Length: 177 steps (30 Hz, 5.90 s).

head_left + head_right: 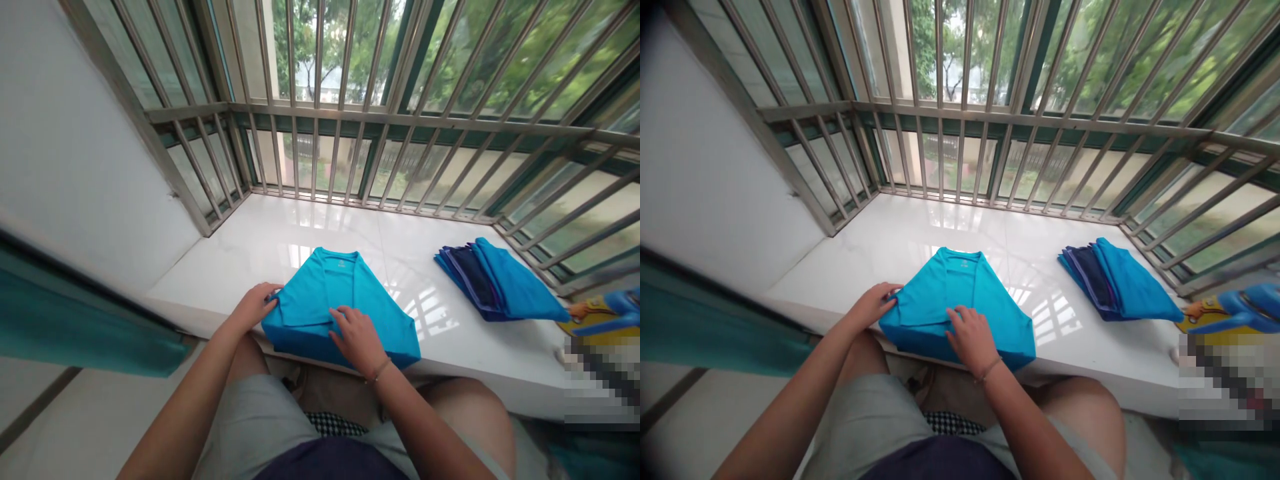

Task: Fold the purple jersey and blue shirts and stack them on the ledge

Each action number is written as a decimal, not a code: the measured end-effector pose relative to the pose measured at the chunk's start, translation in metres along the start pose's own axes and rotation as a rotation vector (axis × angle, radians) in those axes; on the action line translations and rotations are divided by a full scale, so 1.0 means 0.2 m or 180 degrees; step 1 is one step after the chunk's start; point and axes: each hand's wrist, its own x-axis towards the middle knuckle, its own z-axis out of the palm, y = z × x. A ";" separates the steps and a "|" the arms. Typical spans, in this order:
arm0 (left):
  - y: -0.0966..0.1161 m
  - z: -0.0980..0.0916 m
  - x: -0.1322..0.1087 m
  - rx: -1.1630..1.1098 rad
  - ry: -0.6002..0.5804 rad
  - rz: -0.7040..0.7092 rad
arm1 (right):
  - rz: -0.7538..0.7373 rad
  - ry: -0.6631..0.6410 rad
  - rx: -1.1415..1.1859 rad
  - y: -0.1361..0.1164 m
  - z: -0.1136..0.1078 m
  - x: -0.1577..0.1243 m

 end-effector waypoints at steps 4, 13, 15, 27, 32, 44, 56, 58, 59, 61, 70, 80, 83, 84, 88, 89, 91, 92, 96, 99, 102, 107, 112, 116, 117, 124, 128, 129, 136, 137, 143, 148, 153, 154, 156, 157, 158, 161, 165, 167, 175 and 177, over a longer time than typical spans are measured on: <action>-0.03 0.02 0.03 -0.0290 0.0130 -0.0188 | -0.0188 -0.0047 -0.0207 -0.08 0.09 0.13; -0.01 0.03 0.01 -0.0498 0.0325 -0.0191 | -0.0969 0.0639 0.0072 -0.06 0.11 0.05; 0.00 0.03 0.01 -0.0404 0.0269 -0.0187 | -0.1090 0.0423 0.0053 -0.06 0.13 0.03; 0.02 0.04 0.01 -0.0063 0.0418 -0.0019 | -0.0059 0.0478 0.0444 0.01 0.02 0.25; 0.05 0.05 0.02 0.0037 0.0533 -0.0104 | -0.0078 0.0034 0.0094 0.05 0.05 0.66; 0.03 0.08 0.02 0.0278 0.0681 -0.0073 | 0.0047 -0.0598 0.0061 0.25 0.17 1.12; -0.01 0.00 0.44 -0.0648 0.0602 -0.1290 | 0.0822 0.0053 0.0141 0.68 -0.15 0.96; 0.08 0.03 0.64 -0.0478 0.0463 -0.1147 | 0.1021 -0.0004 0.0158 0.80 -0.19 0.92; 0.12 0.05 0.74 -0.0392 0.0384 -0.1081 | 0.1067 -0.0053 0.0182 0.85 -0.20 0.90; 0.21 0.12 0.93 -0.0279 0.0241 -0.1026 | 0.1085 -0.0157 0.0255 0.90 -0.19 0.87; 0.22 0.30 1.34 -0.0010 -0.0400 -0.1534 | 0.1211 -0.0304 0.0576 0.89 -0.07 0.95; 0.38 0.15 1.39 -0.0711 -0.0345 -0.1461 | 0.1389 0.0349 0.0570 0.83 -0.26 0.99; 0.44 0.07 1.22 -0.0917 -0.0055 -0.1108 | 0.1172 0.0661 0.0536 0.77 -0.36 0.84; 0.46 0.04 1.12 -0.0941 0.0044 -0.0939 | 0.1002 0.0791 0.0506 0.74 -0.37 0.75; 0.46 0.02 0.59 -0.0539 0.0121 -0.0397 | 0.0032 0.1205 0.0305 0.61 -0.31 0.31; 0.46 0.03 0.45 -0.0437 -0.0035 -0.0285 | -0.0133 0.1180 0.0248 0.57 -0.27 0.19; 0.44 0.08 0.20 -0.0251 -0.0347 -0.0061 | -0.0326 0.0962 0.0101 0.49 -0.17 -0.01; 0.43 0.11 0.10 -0.0144 -0.0475 0.0037 | -0.0360 0.0814 0.0037 0.46 -0.12 -0.10; 0.43 0.16 -0.06 0.0106 -0.0636 0.0225 | -0.0224 0.0542 0.0144 0.39 -0.03 -0.27; 0.43 0.13 0.04 0.0197 -0.0376 0.0353 | -0.0018 0.0778 0.0325 0.41 -0.07 -0.22; 0.41 0.11 0.27 0.0426 -0.0171 0.0438 | 0.0340 0.0888 0.0186 0.46 -0.12 -0.07; 0.37 0.09 0.69 0.0836 -0.0930 -0.0118 | 0.0948 -0.0004 -0.0130 0.55 -0.16 0.20; 0.35 0.06 0.93 0.0695 -0.1769 -0.0458 | 0.1043 -0.0807 0.0058 0.71 -0.19 0.33; 0.38 0.03 1.06 0.0444 -0.1715 -0.0465 | 0.0925 -0.0887 0.0099 0.84 -0.24 0.43; 0.39 0.02 1.10 0.0430 -0.1585 -0.0460 | 0.0943 -0.0832 0.0087 0.87 -0.26 0.47; 0.51 -0.10 1.33 0.0676 -0.0519 -0.0233 | 0.1113 0.0021 -0.0078 0.98 -0.54 0.67; 0.53 -0.17 1.15 0.0840 -0.0011 0.0324 | 0.0691 0.0759 -0.0122 0.94 -0.61 0.49; 0.52 -0.17 1.05 0.0850 0.0023 0.0428 | 0.0485 0.0880 -0.0127 0.91 -0.59 0.40; 0.36 0.04 0.20 0.0364 -0.0906 0.0483 | -0.0349 0.0445 -0.0011 0.63 -0.15 -0.32; 0.35 0.06 0.12 0.0265 -0.0951 0.0464 | -0.0330 0.0461 0.0029 0.60 -0.10 -0.38; 0.36 0.07 -0.03 0.0184 -0.0251 0.0285 | 0.0067 0.0808 0.0065 0.56 -0.03 -0.49; 0.33 0.12 0.02 0.0445 0.0313 -0.0210 | 0.0170 0.0761 -0.0255 0.60 -0.03 -0.41; 0.30 0.24 -0.02 0.0258 0.0456 -0.0313 | 0.0069 0.0630 -0.0404 0.63 -0.05 -0.38; 0.29 0.26 -0.04 0.0232 0.0489 -0.0297 | 0.0056 0.0678 -0.0412 0.64 -0.06 -0.38; 0.27 0.27 -0.06 0.0176 0.0527 -0.0304 | 0.0064 0.0805 -0.0425 0.65 -0.07 -0.41; 0.26 0.28 -0.07 0.0139 0.0535 -0.0320 | 0.0078 0.0846 -0.0427 0.66 -0.07 -0.43; 0.25 0.27 -0.08 0.0102 0.0541 -0.0331 | 0.0081 0.0853 -0.0425 0.67 -0.06 -0.44; 0.23 0.27 -0.10 0.0048 0.0566 -0.0299 | 0.0073 0.0782 -0.0377 0.67 -0.03 -0.48; 0.23 0.27 -0.10 0.0113 0.0525 -0.0193 | 0.0226 0.0837 -0.0095 0.64 -0.01 -0.49; 0.24 0.27 -0.10 0.0111 0.0523 -0.0168 | 0.0325 0.0931 0.0211 0.64 -0.04 -0.50; 0.23 0.14 0.10 0.0115 0.0603 -0.0371 | 0.1535 0.1170 0.0704 0.93 -0.11 -0.43; 0.21 0.10 0.24 0.0301 0.0508 -0.0182 | 0.1276 0.1077 0.0469 1.02 -0.13 -0.35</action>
